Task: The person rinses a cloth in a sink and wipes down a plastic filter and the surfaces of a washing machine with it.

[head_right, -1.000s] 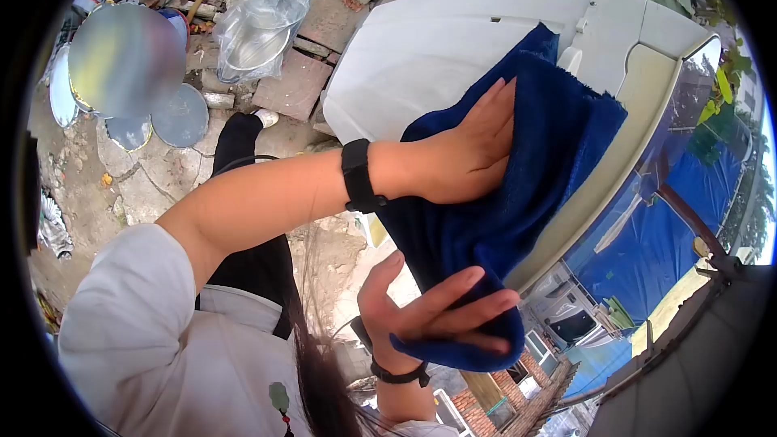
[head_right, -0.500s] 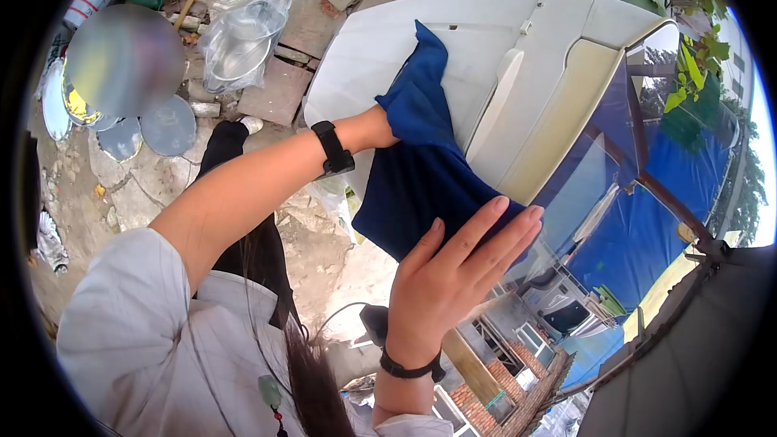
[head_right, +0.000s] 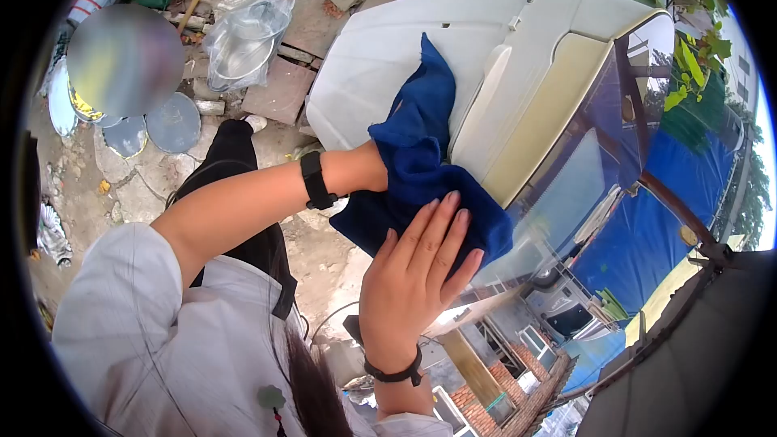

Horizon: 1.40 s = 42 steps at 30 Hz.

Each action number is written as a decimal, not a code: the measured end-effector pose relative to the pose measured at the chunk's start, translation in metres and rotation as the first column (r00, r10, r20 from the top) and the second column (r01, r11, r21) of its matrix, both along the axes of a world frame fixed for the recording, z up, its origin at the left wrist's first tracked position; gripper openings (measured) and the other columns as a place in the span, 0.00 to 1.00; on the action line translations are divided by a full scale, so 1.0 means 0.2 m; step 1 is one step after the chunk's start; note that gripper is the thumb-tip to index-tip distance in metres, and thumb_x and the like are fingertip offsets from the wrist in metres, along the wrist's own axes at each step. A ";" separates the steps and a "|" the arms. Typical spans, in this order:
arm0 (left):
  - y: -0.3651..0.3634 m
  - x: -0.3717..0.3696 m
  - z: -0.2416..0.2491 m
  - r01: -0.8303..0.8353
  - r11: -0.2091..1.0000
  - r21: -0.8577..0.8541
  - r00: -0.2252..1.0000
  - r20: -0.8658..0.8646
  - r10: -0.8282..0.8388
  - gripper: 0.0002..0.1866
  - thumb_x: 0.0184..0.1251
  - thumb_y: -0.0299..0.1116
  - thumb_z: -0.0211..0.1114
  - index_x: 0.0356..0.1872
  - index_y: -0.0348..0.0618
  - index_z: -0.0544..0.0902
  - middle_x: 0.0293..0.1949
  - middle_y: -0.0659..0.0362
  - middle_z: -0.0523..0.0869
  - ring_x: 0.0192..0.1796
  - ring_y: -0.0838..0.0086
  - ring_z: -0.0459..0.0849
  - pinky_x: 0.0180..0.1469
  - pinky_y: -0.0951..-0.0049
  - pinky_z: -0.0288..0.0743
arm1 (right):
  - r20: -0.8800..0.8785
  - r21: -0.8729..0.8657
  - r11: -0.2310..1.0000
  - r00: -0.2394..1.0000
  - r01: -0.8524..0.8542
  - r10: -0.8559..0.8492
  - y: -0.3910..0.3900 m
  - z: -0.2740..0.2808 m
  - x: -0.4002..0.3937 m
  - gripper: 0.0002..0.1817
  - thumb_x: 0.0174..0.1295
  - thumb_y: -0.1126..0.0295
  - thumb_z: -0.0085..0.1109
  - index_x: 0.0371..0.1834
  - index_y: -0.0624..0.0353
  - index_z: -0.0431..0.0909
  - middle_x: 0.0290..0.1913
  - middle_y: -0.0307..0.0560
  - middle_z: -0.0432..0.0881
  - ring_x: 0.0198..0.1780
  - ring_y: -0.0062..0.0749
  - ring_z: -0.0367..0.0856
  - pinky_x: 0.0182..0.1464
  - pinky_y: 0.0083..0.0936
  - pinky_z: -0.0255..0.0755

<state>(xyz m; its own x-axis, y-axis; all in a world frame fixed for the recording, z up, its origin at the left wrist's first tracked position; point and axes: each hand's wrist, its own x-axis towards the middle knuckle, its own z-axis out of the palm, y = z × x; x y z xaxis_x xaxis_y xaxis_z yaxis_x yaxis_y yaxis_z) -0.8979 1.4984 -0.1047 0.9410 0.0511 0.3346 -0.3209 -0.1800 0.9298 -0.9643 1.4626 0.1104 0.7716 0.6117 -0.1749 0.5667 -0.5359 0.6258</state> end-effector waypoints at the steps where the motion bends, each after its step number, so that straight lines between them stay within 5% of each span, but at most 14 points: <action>1: -0.05 0.01 -0.07 -0.034 0.998 -0.051 0.999 0.029 0.035 0.14 0.71 0.35 0.60 0.53 0.44 0.82 0.57 0.50 0.82 0.61 0.58 0.78 0.66 0.65 0.68 | -0.011 0.051 0.999 1.000 0.010 -0.009 -0.01 0.02 0.01 0.25 0.67 0.66 0.56 0.66 0.66 0.73 0.73 0.53 0.68 0.76 0.43 0.62 0.77 0.53 0.45; 5: 0.09 0.02 -0.01 0.049 0.957 -0.287 0.984 -0.147 -0.095 0.12 0.71 0.33 0.59 0.52 0.42 0.82 0.56 0.51 0.82 0.59 0.60 0.78 0.64 0.65 0.70 | -0.010 0.333 0.941 0.998 -0.053 0.060 -0.13 0.01 0.09 0.25 0.66 0.68 0.58 0.65 0.64 0.75 0.73 0.55 0.68 0.76 0.51 0.60 0.76 0.60 0.45; 8: 0.16 0.07 -0.19 0.085 0.936 -0.341 0.928 -0.315 -0.199 0.12 0.72 0.30 0.57 0.52 0.40 0.80 0.55 0.51 0.82 0.56 0.65 0.78 0.62 0.65 0.72 | 0.044 0.078 0.997 0.999 -0.011 0.008 -0.06 -0.01 0.02 0.24 0.68 0.65 0.56 0.65 0.64 0.75 0.73 0.55 0.68 0.77 0.53 0.59 0.76 0.59 0.46; 10: 0.14 0.09 -0.30 -0.021 0.930 -0.368 0.928 -0.354 -0.119 0.13 0.73 0.29 0.56 0.54 0.39 0.79 0.56 0.50 0.82 0.57 0.65 0.78 0.63 0.65 0.71 | 0.069 -0.130 0.991 0.998 0.015 -0.006 0.02 -0.05 -0.02 0.24 0.69 0.64 0.54 0.65 0.65 0.75 0.73 0.54 0.67 0.77 0.48 0.59 0.76 0.57 0.46; 13: 0.14 0.09 -0.50 -0.088 0.898 -0.431 0.917 -0.387 -0.096 0.16 0.76 0.31 0.53 0.59 0.37 0.77 0.61 0.50 0.80 0.62 0.65 0.76 0.66 0.66 0.69 | -0.176 -0.089 0.989 0.976 0.115 -0.129 0.07 -0.29 0.00 0.27 0.68 0.65 0.54 0.68 0.68 0.70 0.75 0.54 0.65 0.78 0.46 0.58 0.77 0.52 0.47; 15: 0.14 0.13 -0.69 -0.129 0.847 -0.516 0.890 -0.436 -0.130 0.17 0.78 0.33 0.51 0.61 0.37 0.76 0.63 0.51 0.79 0.64 0.66 0.75 0.68 0.66 0.68 | -0.165 0.056 0.989 0.978 0.137 -0.127 0.07 -0.52 0.05 0.30 0.67 0.67 0.54 0.71 0.71 0.65 0.76 0.56 0.62 0.77 0.49 0.58 0.77 0.46 0.50; 16: 0.14 0.15 -0.75 -0.197 0.718 -0.667 0.842 -0.490 -0.225 0.20 0.81 0.37 0.48 0.65 0.37 0.73 0.64 0.54 0.77 0.65 0.68 0.73 0.69 0.67 0.67 | -0.181 0.047 0.981 0.967 0.190 -0.178 0.10 -0.58 0.07 0.33 0.66 0.67 0.54 0.73 0.70 0.61 0.77 0.57 0.60 0.77 0.51 0.57 0.77 0.44 0.51; 19: 0.16 0.17 -0.95 -0.212 0.803 -0.557 0.849 -0.512 -0.131 0.23 0.82 0.43 0.46 0.67 0.38 0.71 0.64 0.55 0.77 0.65 0.69 0.73 0.69 0.67 0.66 | -0.240 0.177 0.962 0.957 0.207 -0.162 0.16 -0.74 0.14 0.34 0.66 0.67 0.56 0.73 0.70 0.61 0.77 0.57 0.60 0.77 0.51 0.57 0.77 0.44 0.50; 22: 0.13 0.17 -1.17 -0.285 0.675 -0.681 0.764 -0.586 -0.269 0.27 0.81 0.49 0.45 0.69 0.39 0.69 0.64 0.55 0.76 0.64 0.70 0.73 0.69 0.67 0.67 | -0.264 0.145 0.970 0.953 0.194 -0.151 0.16 -0.92 0.19 0.33 0.64 0.66 0.57 0.71 0.69 0.64 0.77 0.59 0.59 0.77 0.54 0.57 0.77 0.44 0.49; 24: 0.07 0.15 -1.35 -0.383 0.683 -0.622 0.764 -0.629 -0.144 0.28 0.81 0.52 0.44 0.67 0.40 0.71 0.64 0.55 0.77 0.63 0.70 0.74 0.67 0.67 0.68 | -0.311 0.163 0.967 0.940 0.197 -0.139 0.17 -1.04 0.22 0.33 0.64 0.66 0.57 0.71 0.69 0.64 0.77 0.60 0.58 0.77 0.55 0.56 0.77 0.44 0.49; 30: -0.23 0.01 -2.21 -0.536 0.583 -0.610 0.639 -0.745 -0.192 0.30 0.80 0.59 0.41 0.63 0.45 0.75 0.59 0.57 0.81 0.57 0.69 0.79 0.63 0.67 0.72 | -0.372 0.088 0.979 0.918 0.182 -0.137 0.10 -1.44 0.19 0.30 0.66 0.73 0.50 0.73 0.70 0.61 0.75 0.58 0.63 0.76 0.48 0.60 0.77 0.37 0.51; 36: -0.10 -0.07 -1.96 -0.615 0.424 -0.665 0.547 -0.747 -0.378 0.27 0.81 0.55 0.41 0.62 0.46 0.75 0.56 0.57 0.82 0.55 0.69 0.79 0.61 0.68 0.73 | -0.444 0.060 0.971 0.878 0.231 -0.182 0.03 -1.62 0.12 0.34 0.63 0.69 0.54 0.72 0.75 0.60 0.76 0.60 0.60 0.78 0.50 0.55 0.79 0.40 0.46; 39: 0.02 -0.03 -1.74 -0.525 0.510 -0.681 0.603 -0.721 -0.342 0.20 0.80 0.46 0.47 0.58 0.44 0.76 0.52 0.57 0.82 0.52 0.69 0.80 0.57 0.67 0.75 | -0.457 0.079 0.954 0.861 0.288 -0.222 0.07 -1.53 0.12 0.37 0.62 0.66 0.57 0.72 0.76 0.59 0.76 0.63 0.59 0.78 0.53 0.55 0.78 0.42 0.47; 42: 0.13 0.06 -1.48 -0.227 0.709 -0.668 0.749 -0.585 -0.312 0.17 0.74 0.41 0.56 0.55 0.40 0.77 0.50 0.55 0.83 0.49 0.68 0.80 0.54 0.65 0.76 | -0.423 0.131 0.952 0.884 0.276 -0.198 0.11 -1.29 0.11 0.40 0.61 0.65 0.59 0.73 0.76 0.56 0.77 0.66 0.56 0.77 0.60 0.56 0.77 0.45 0.50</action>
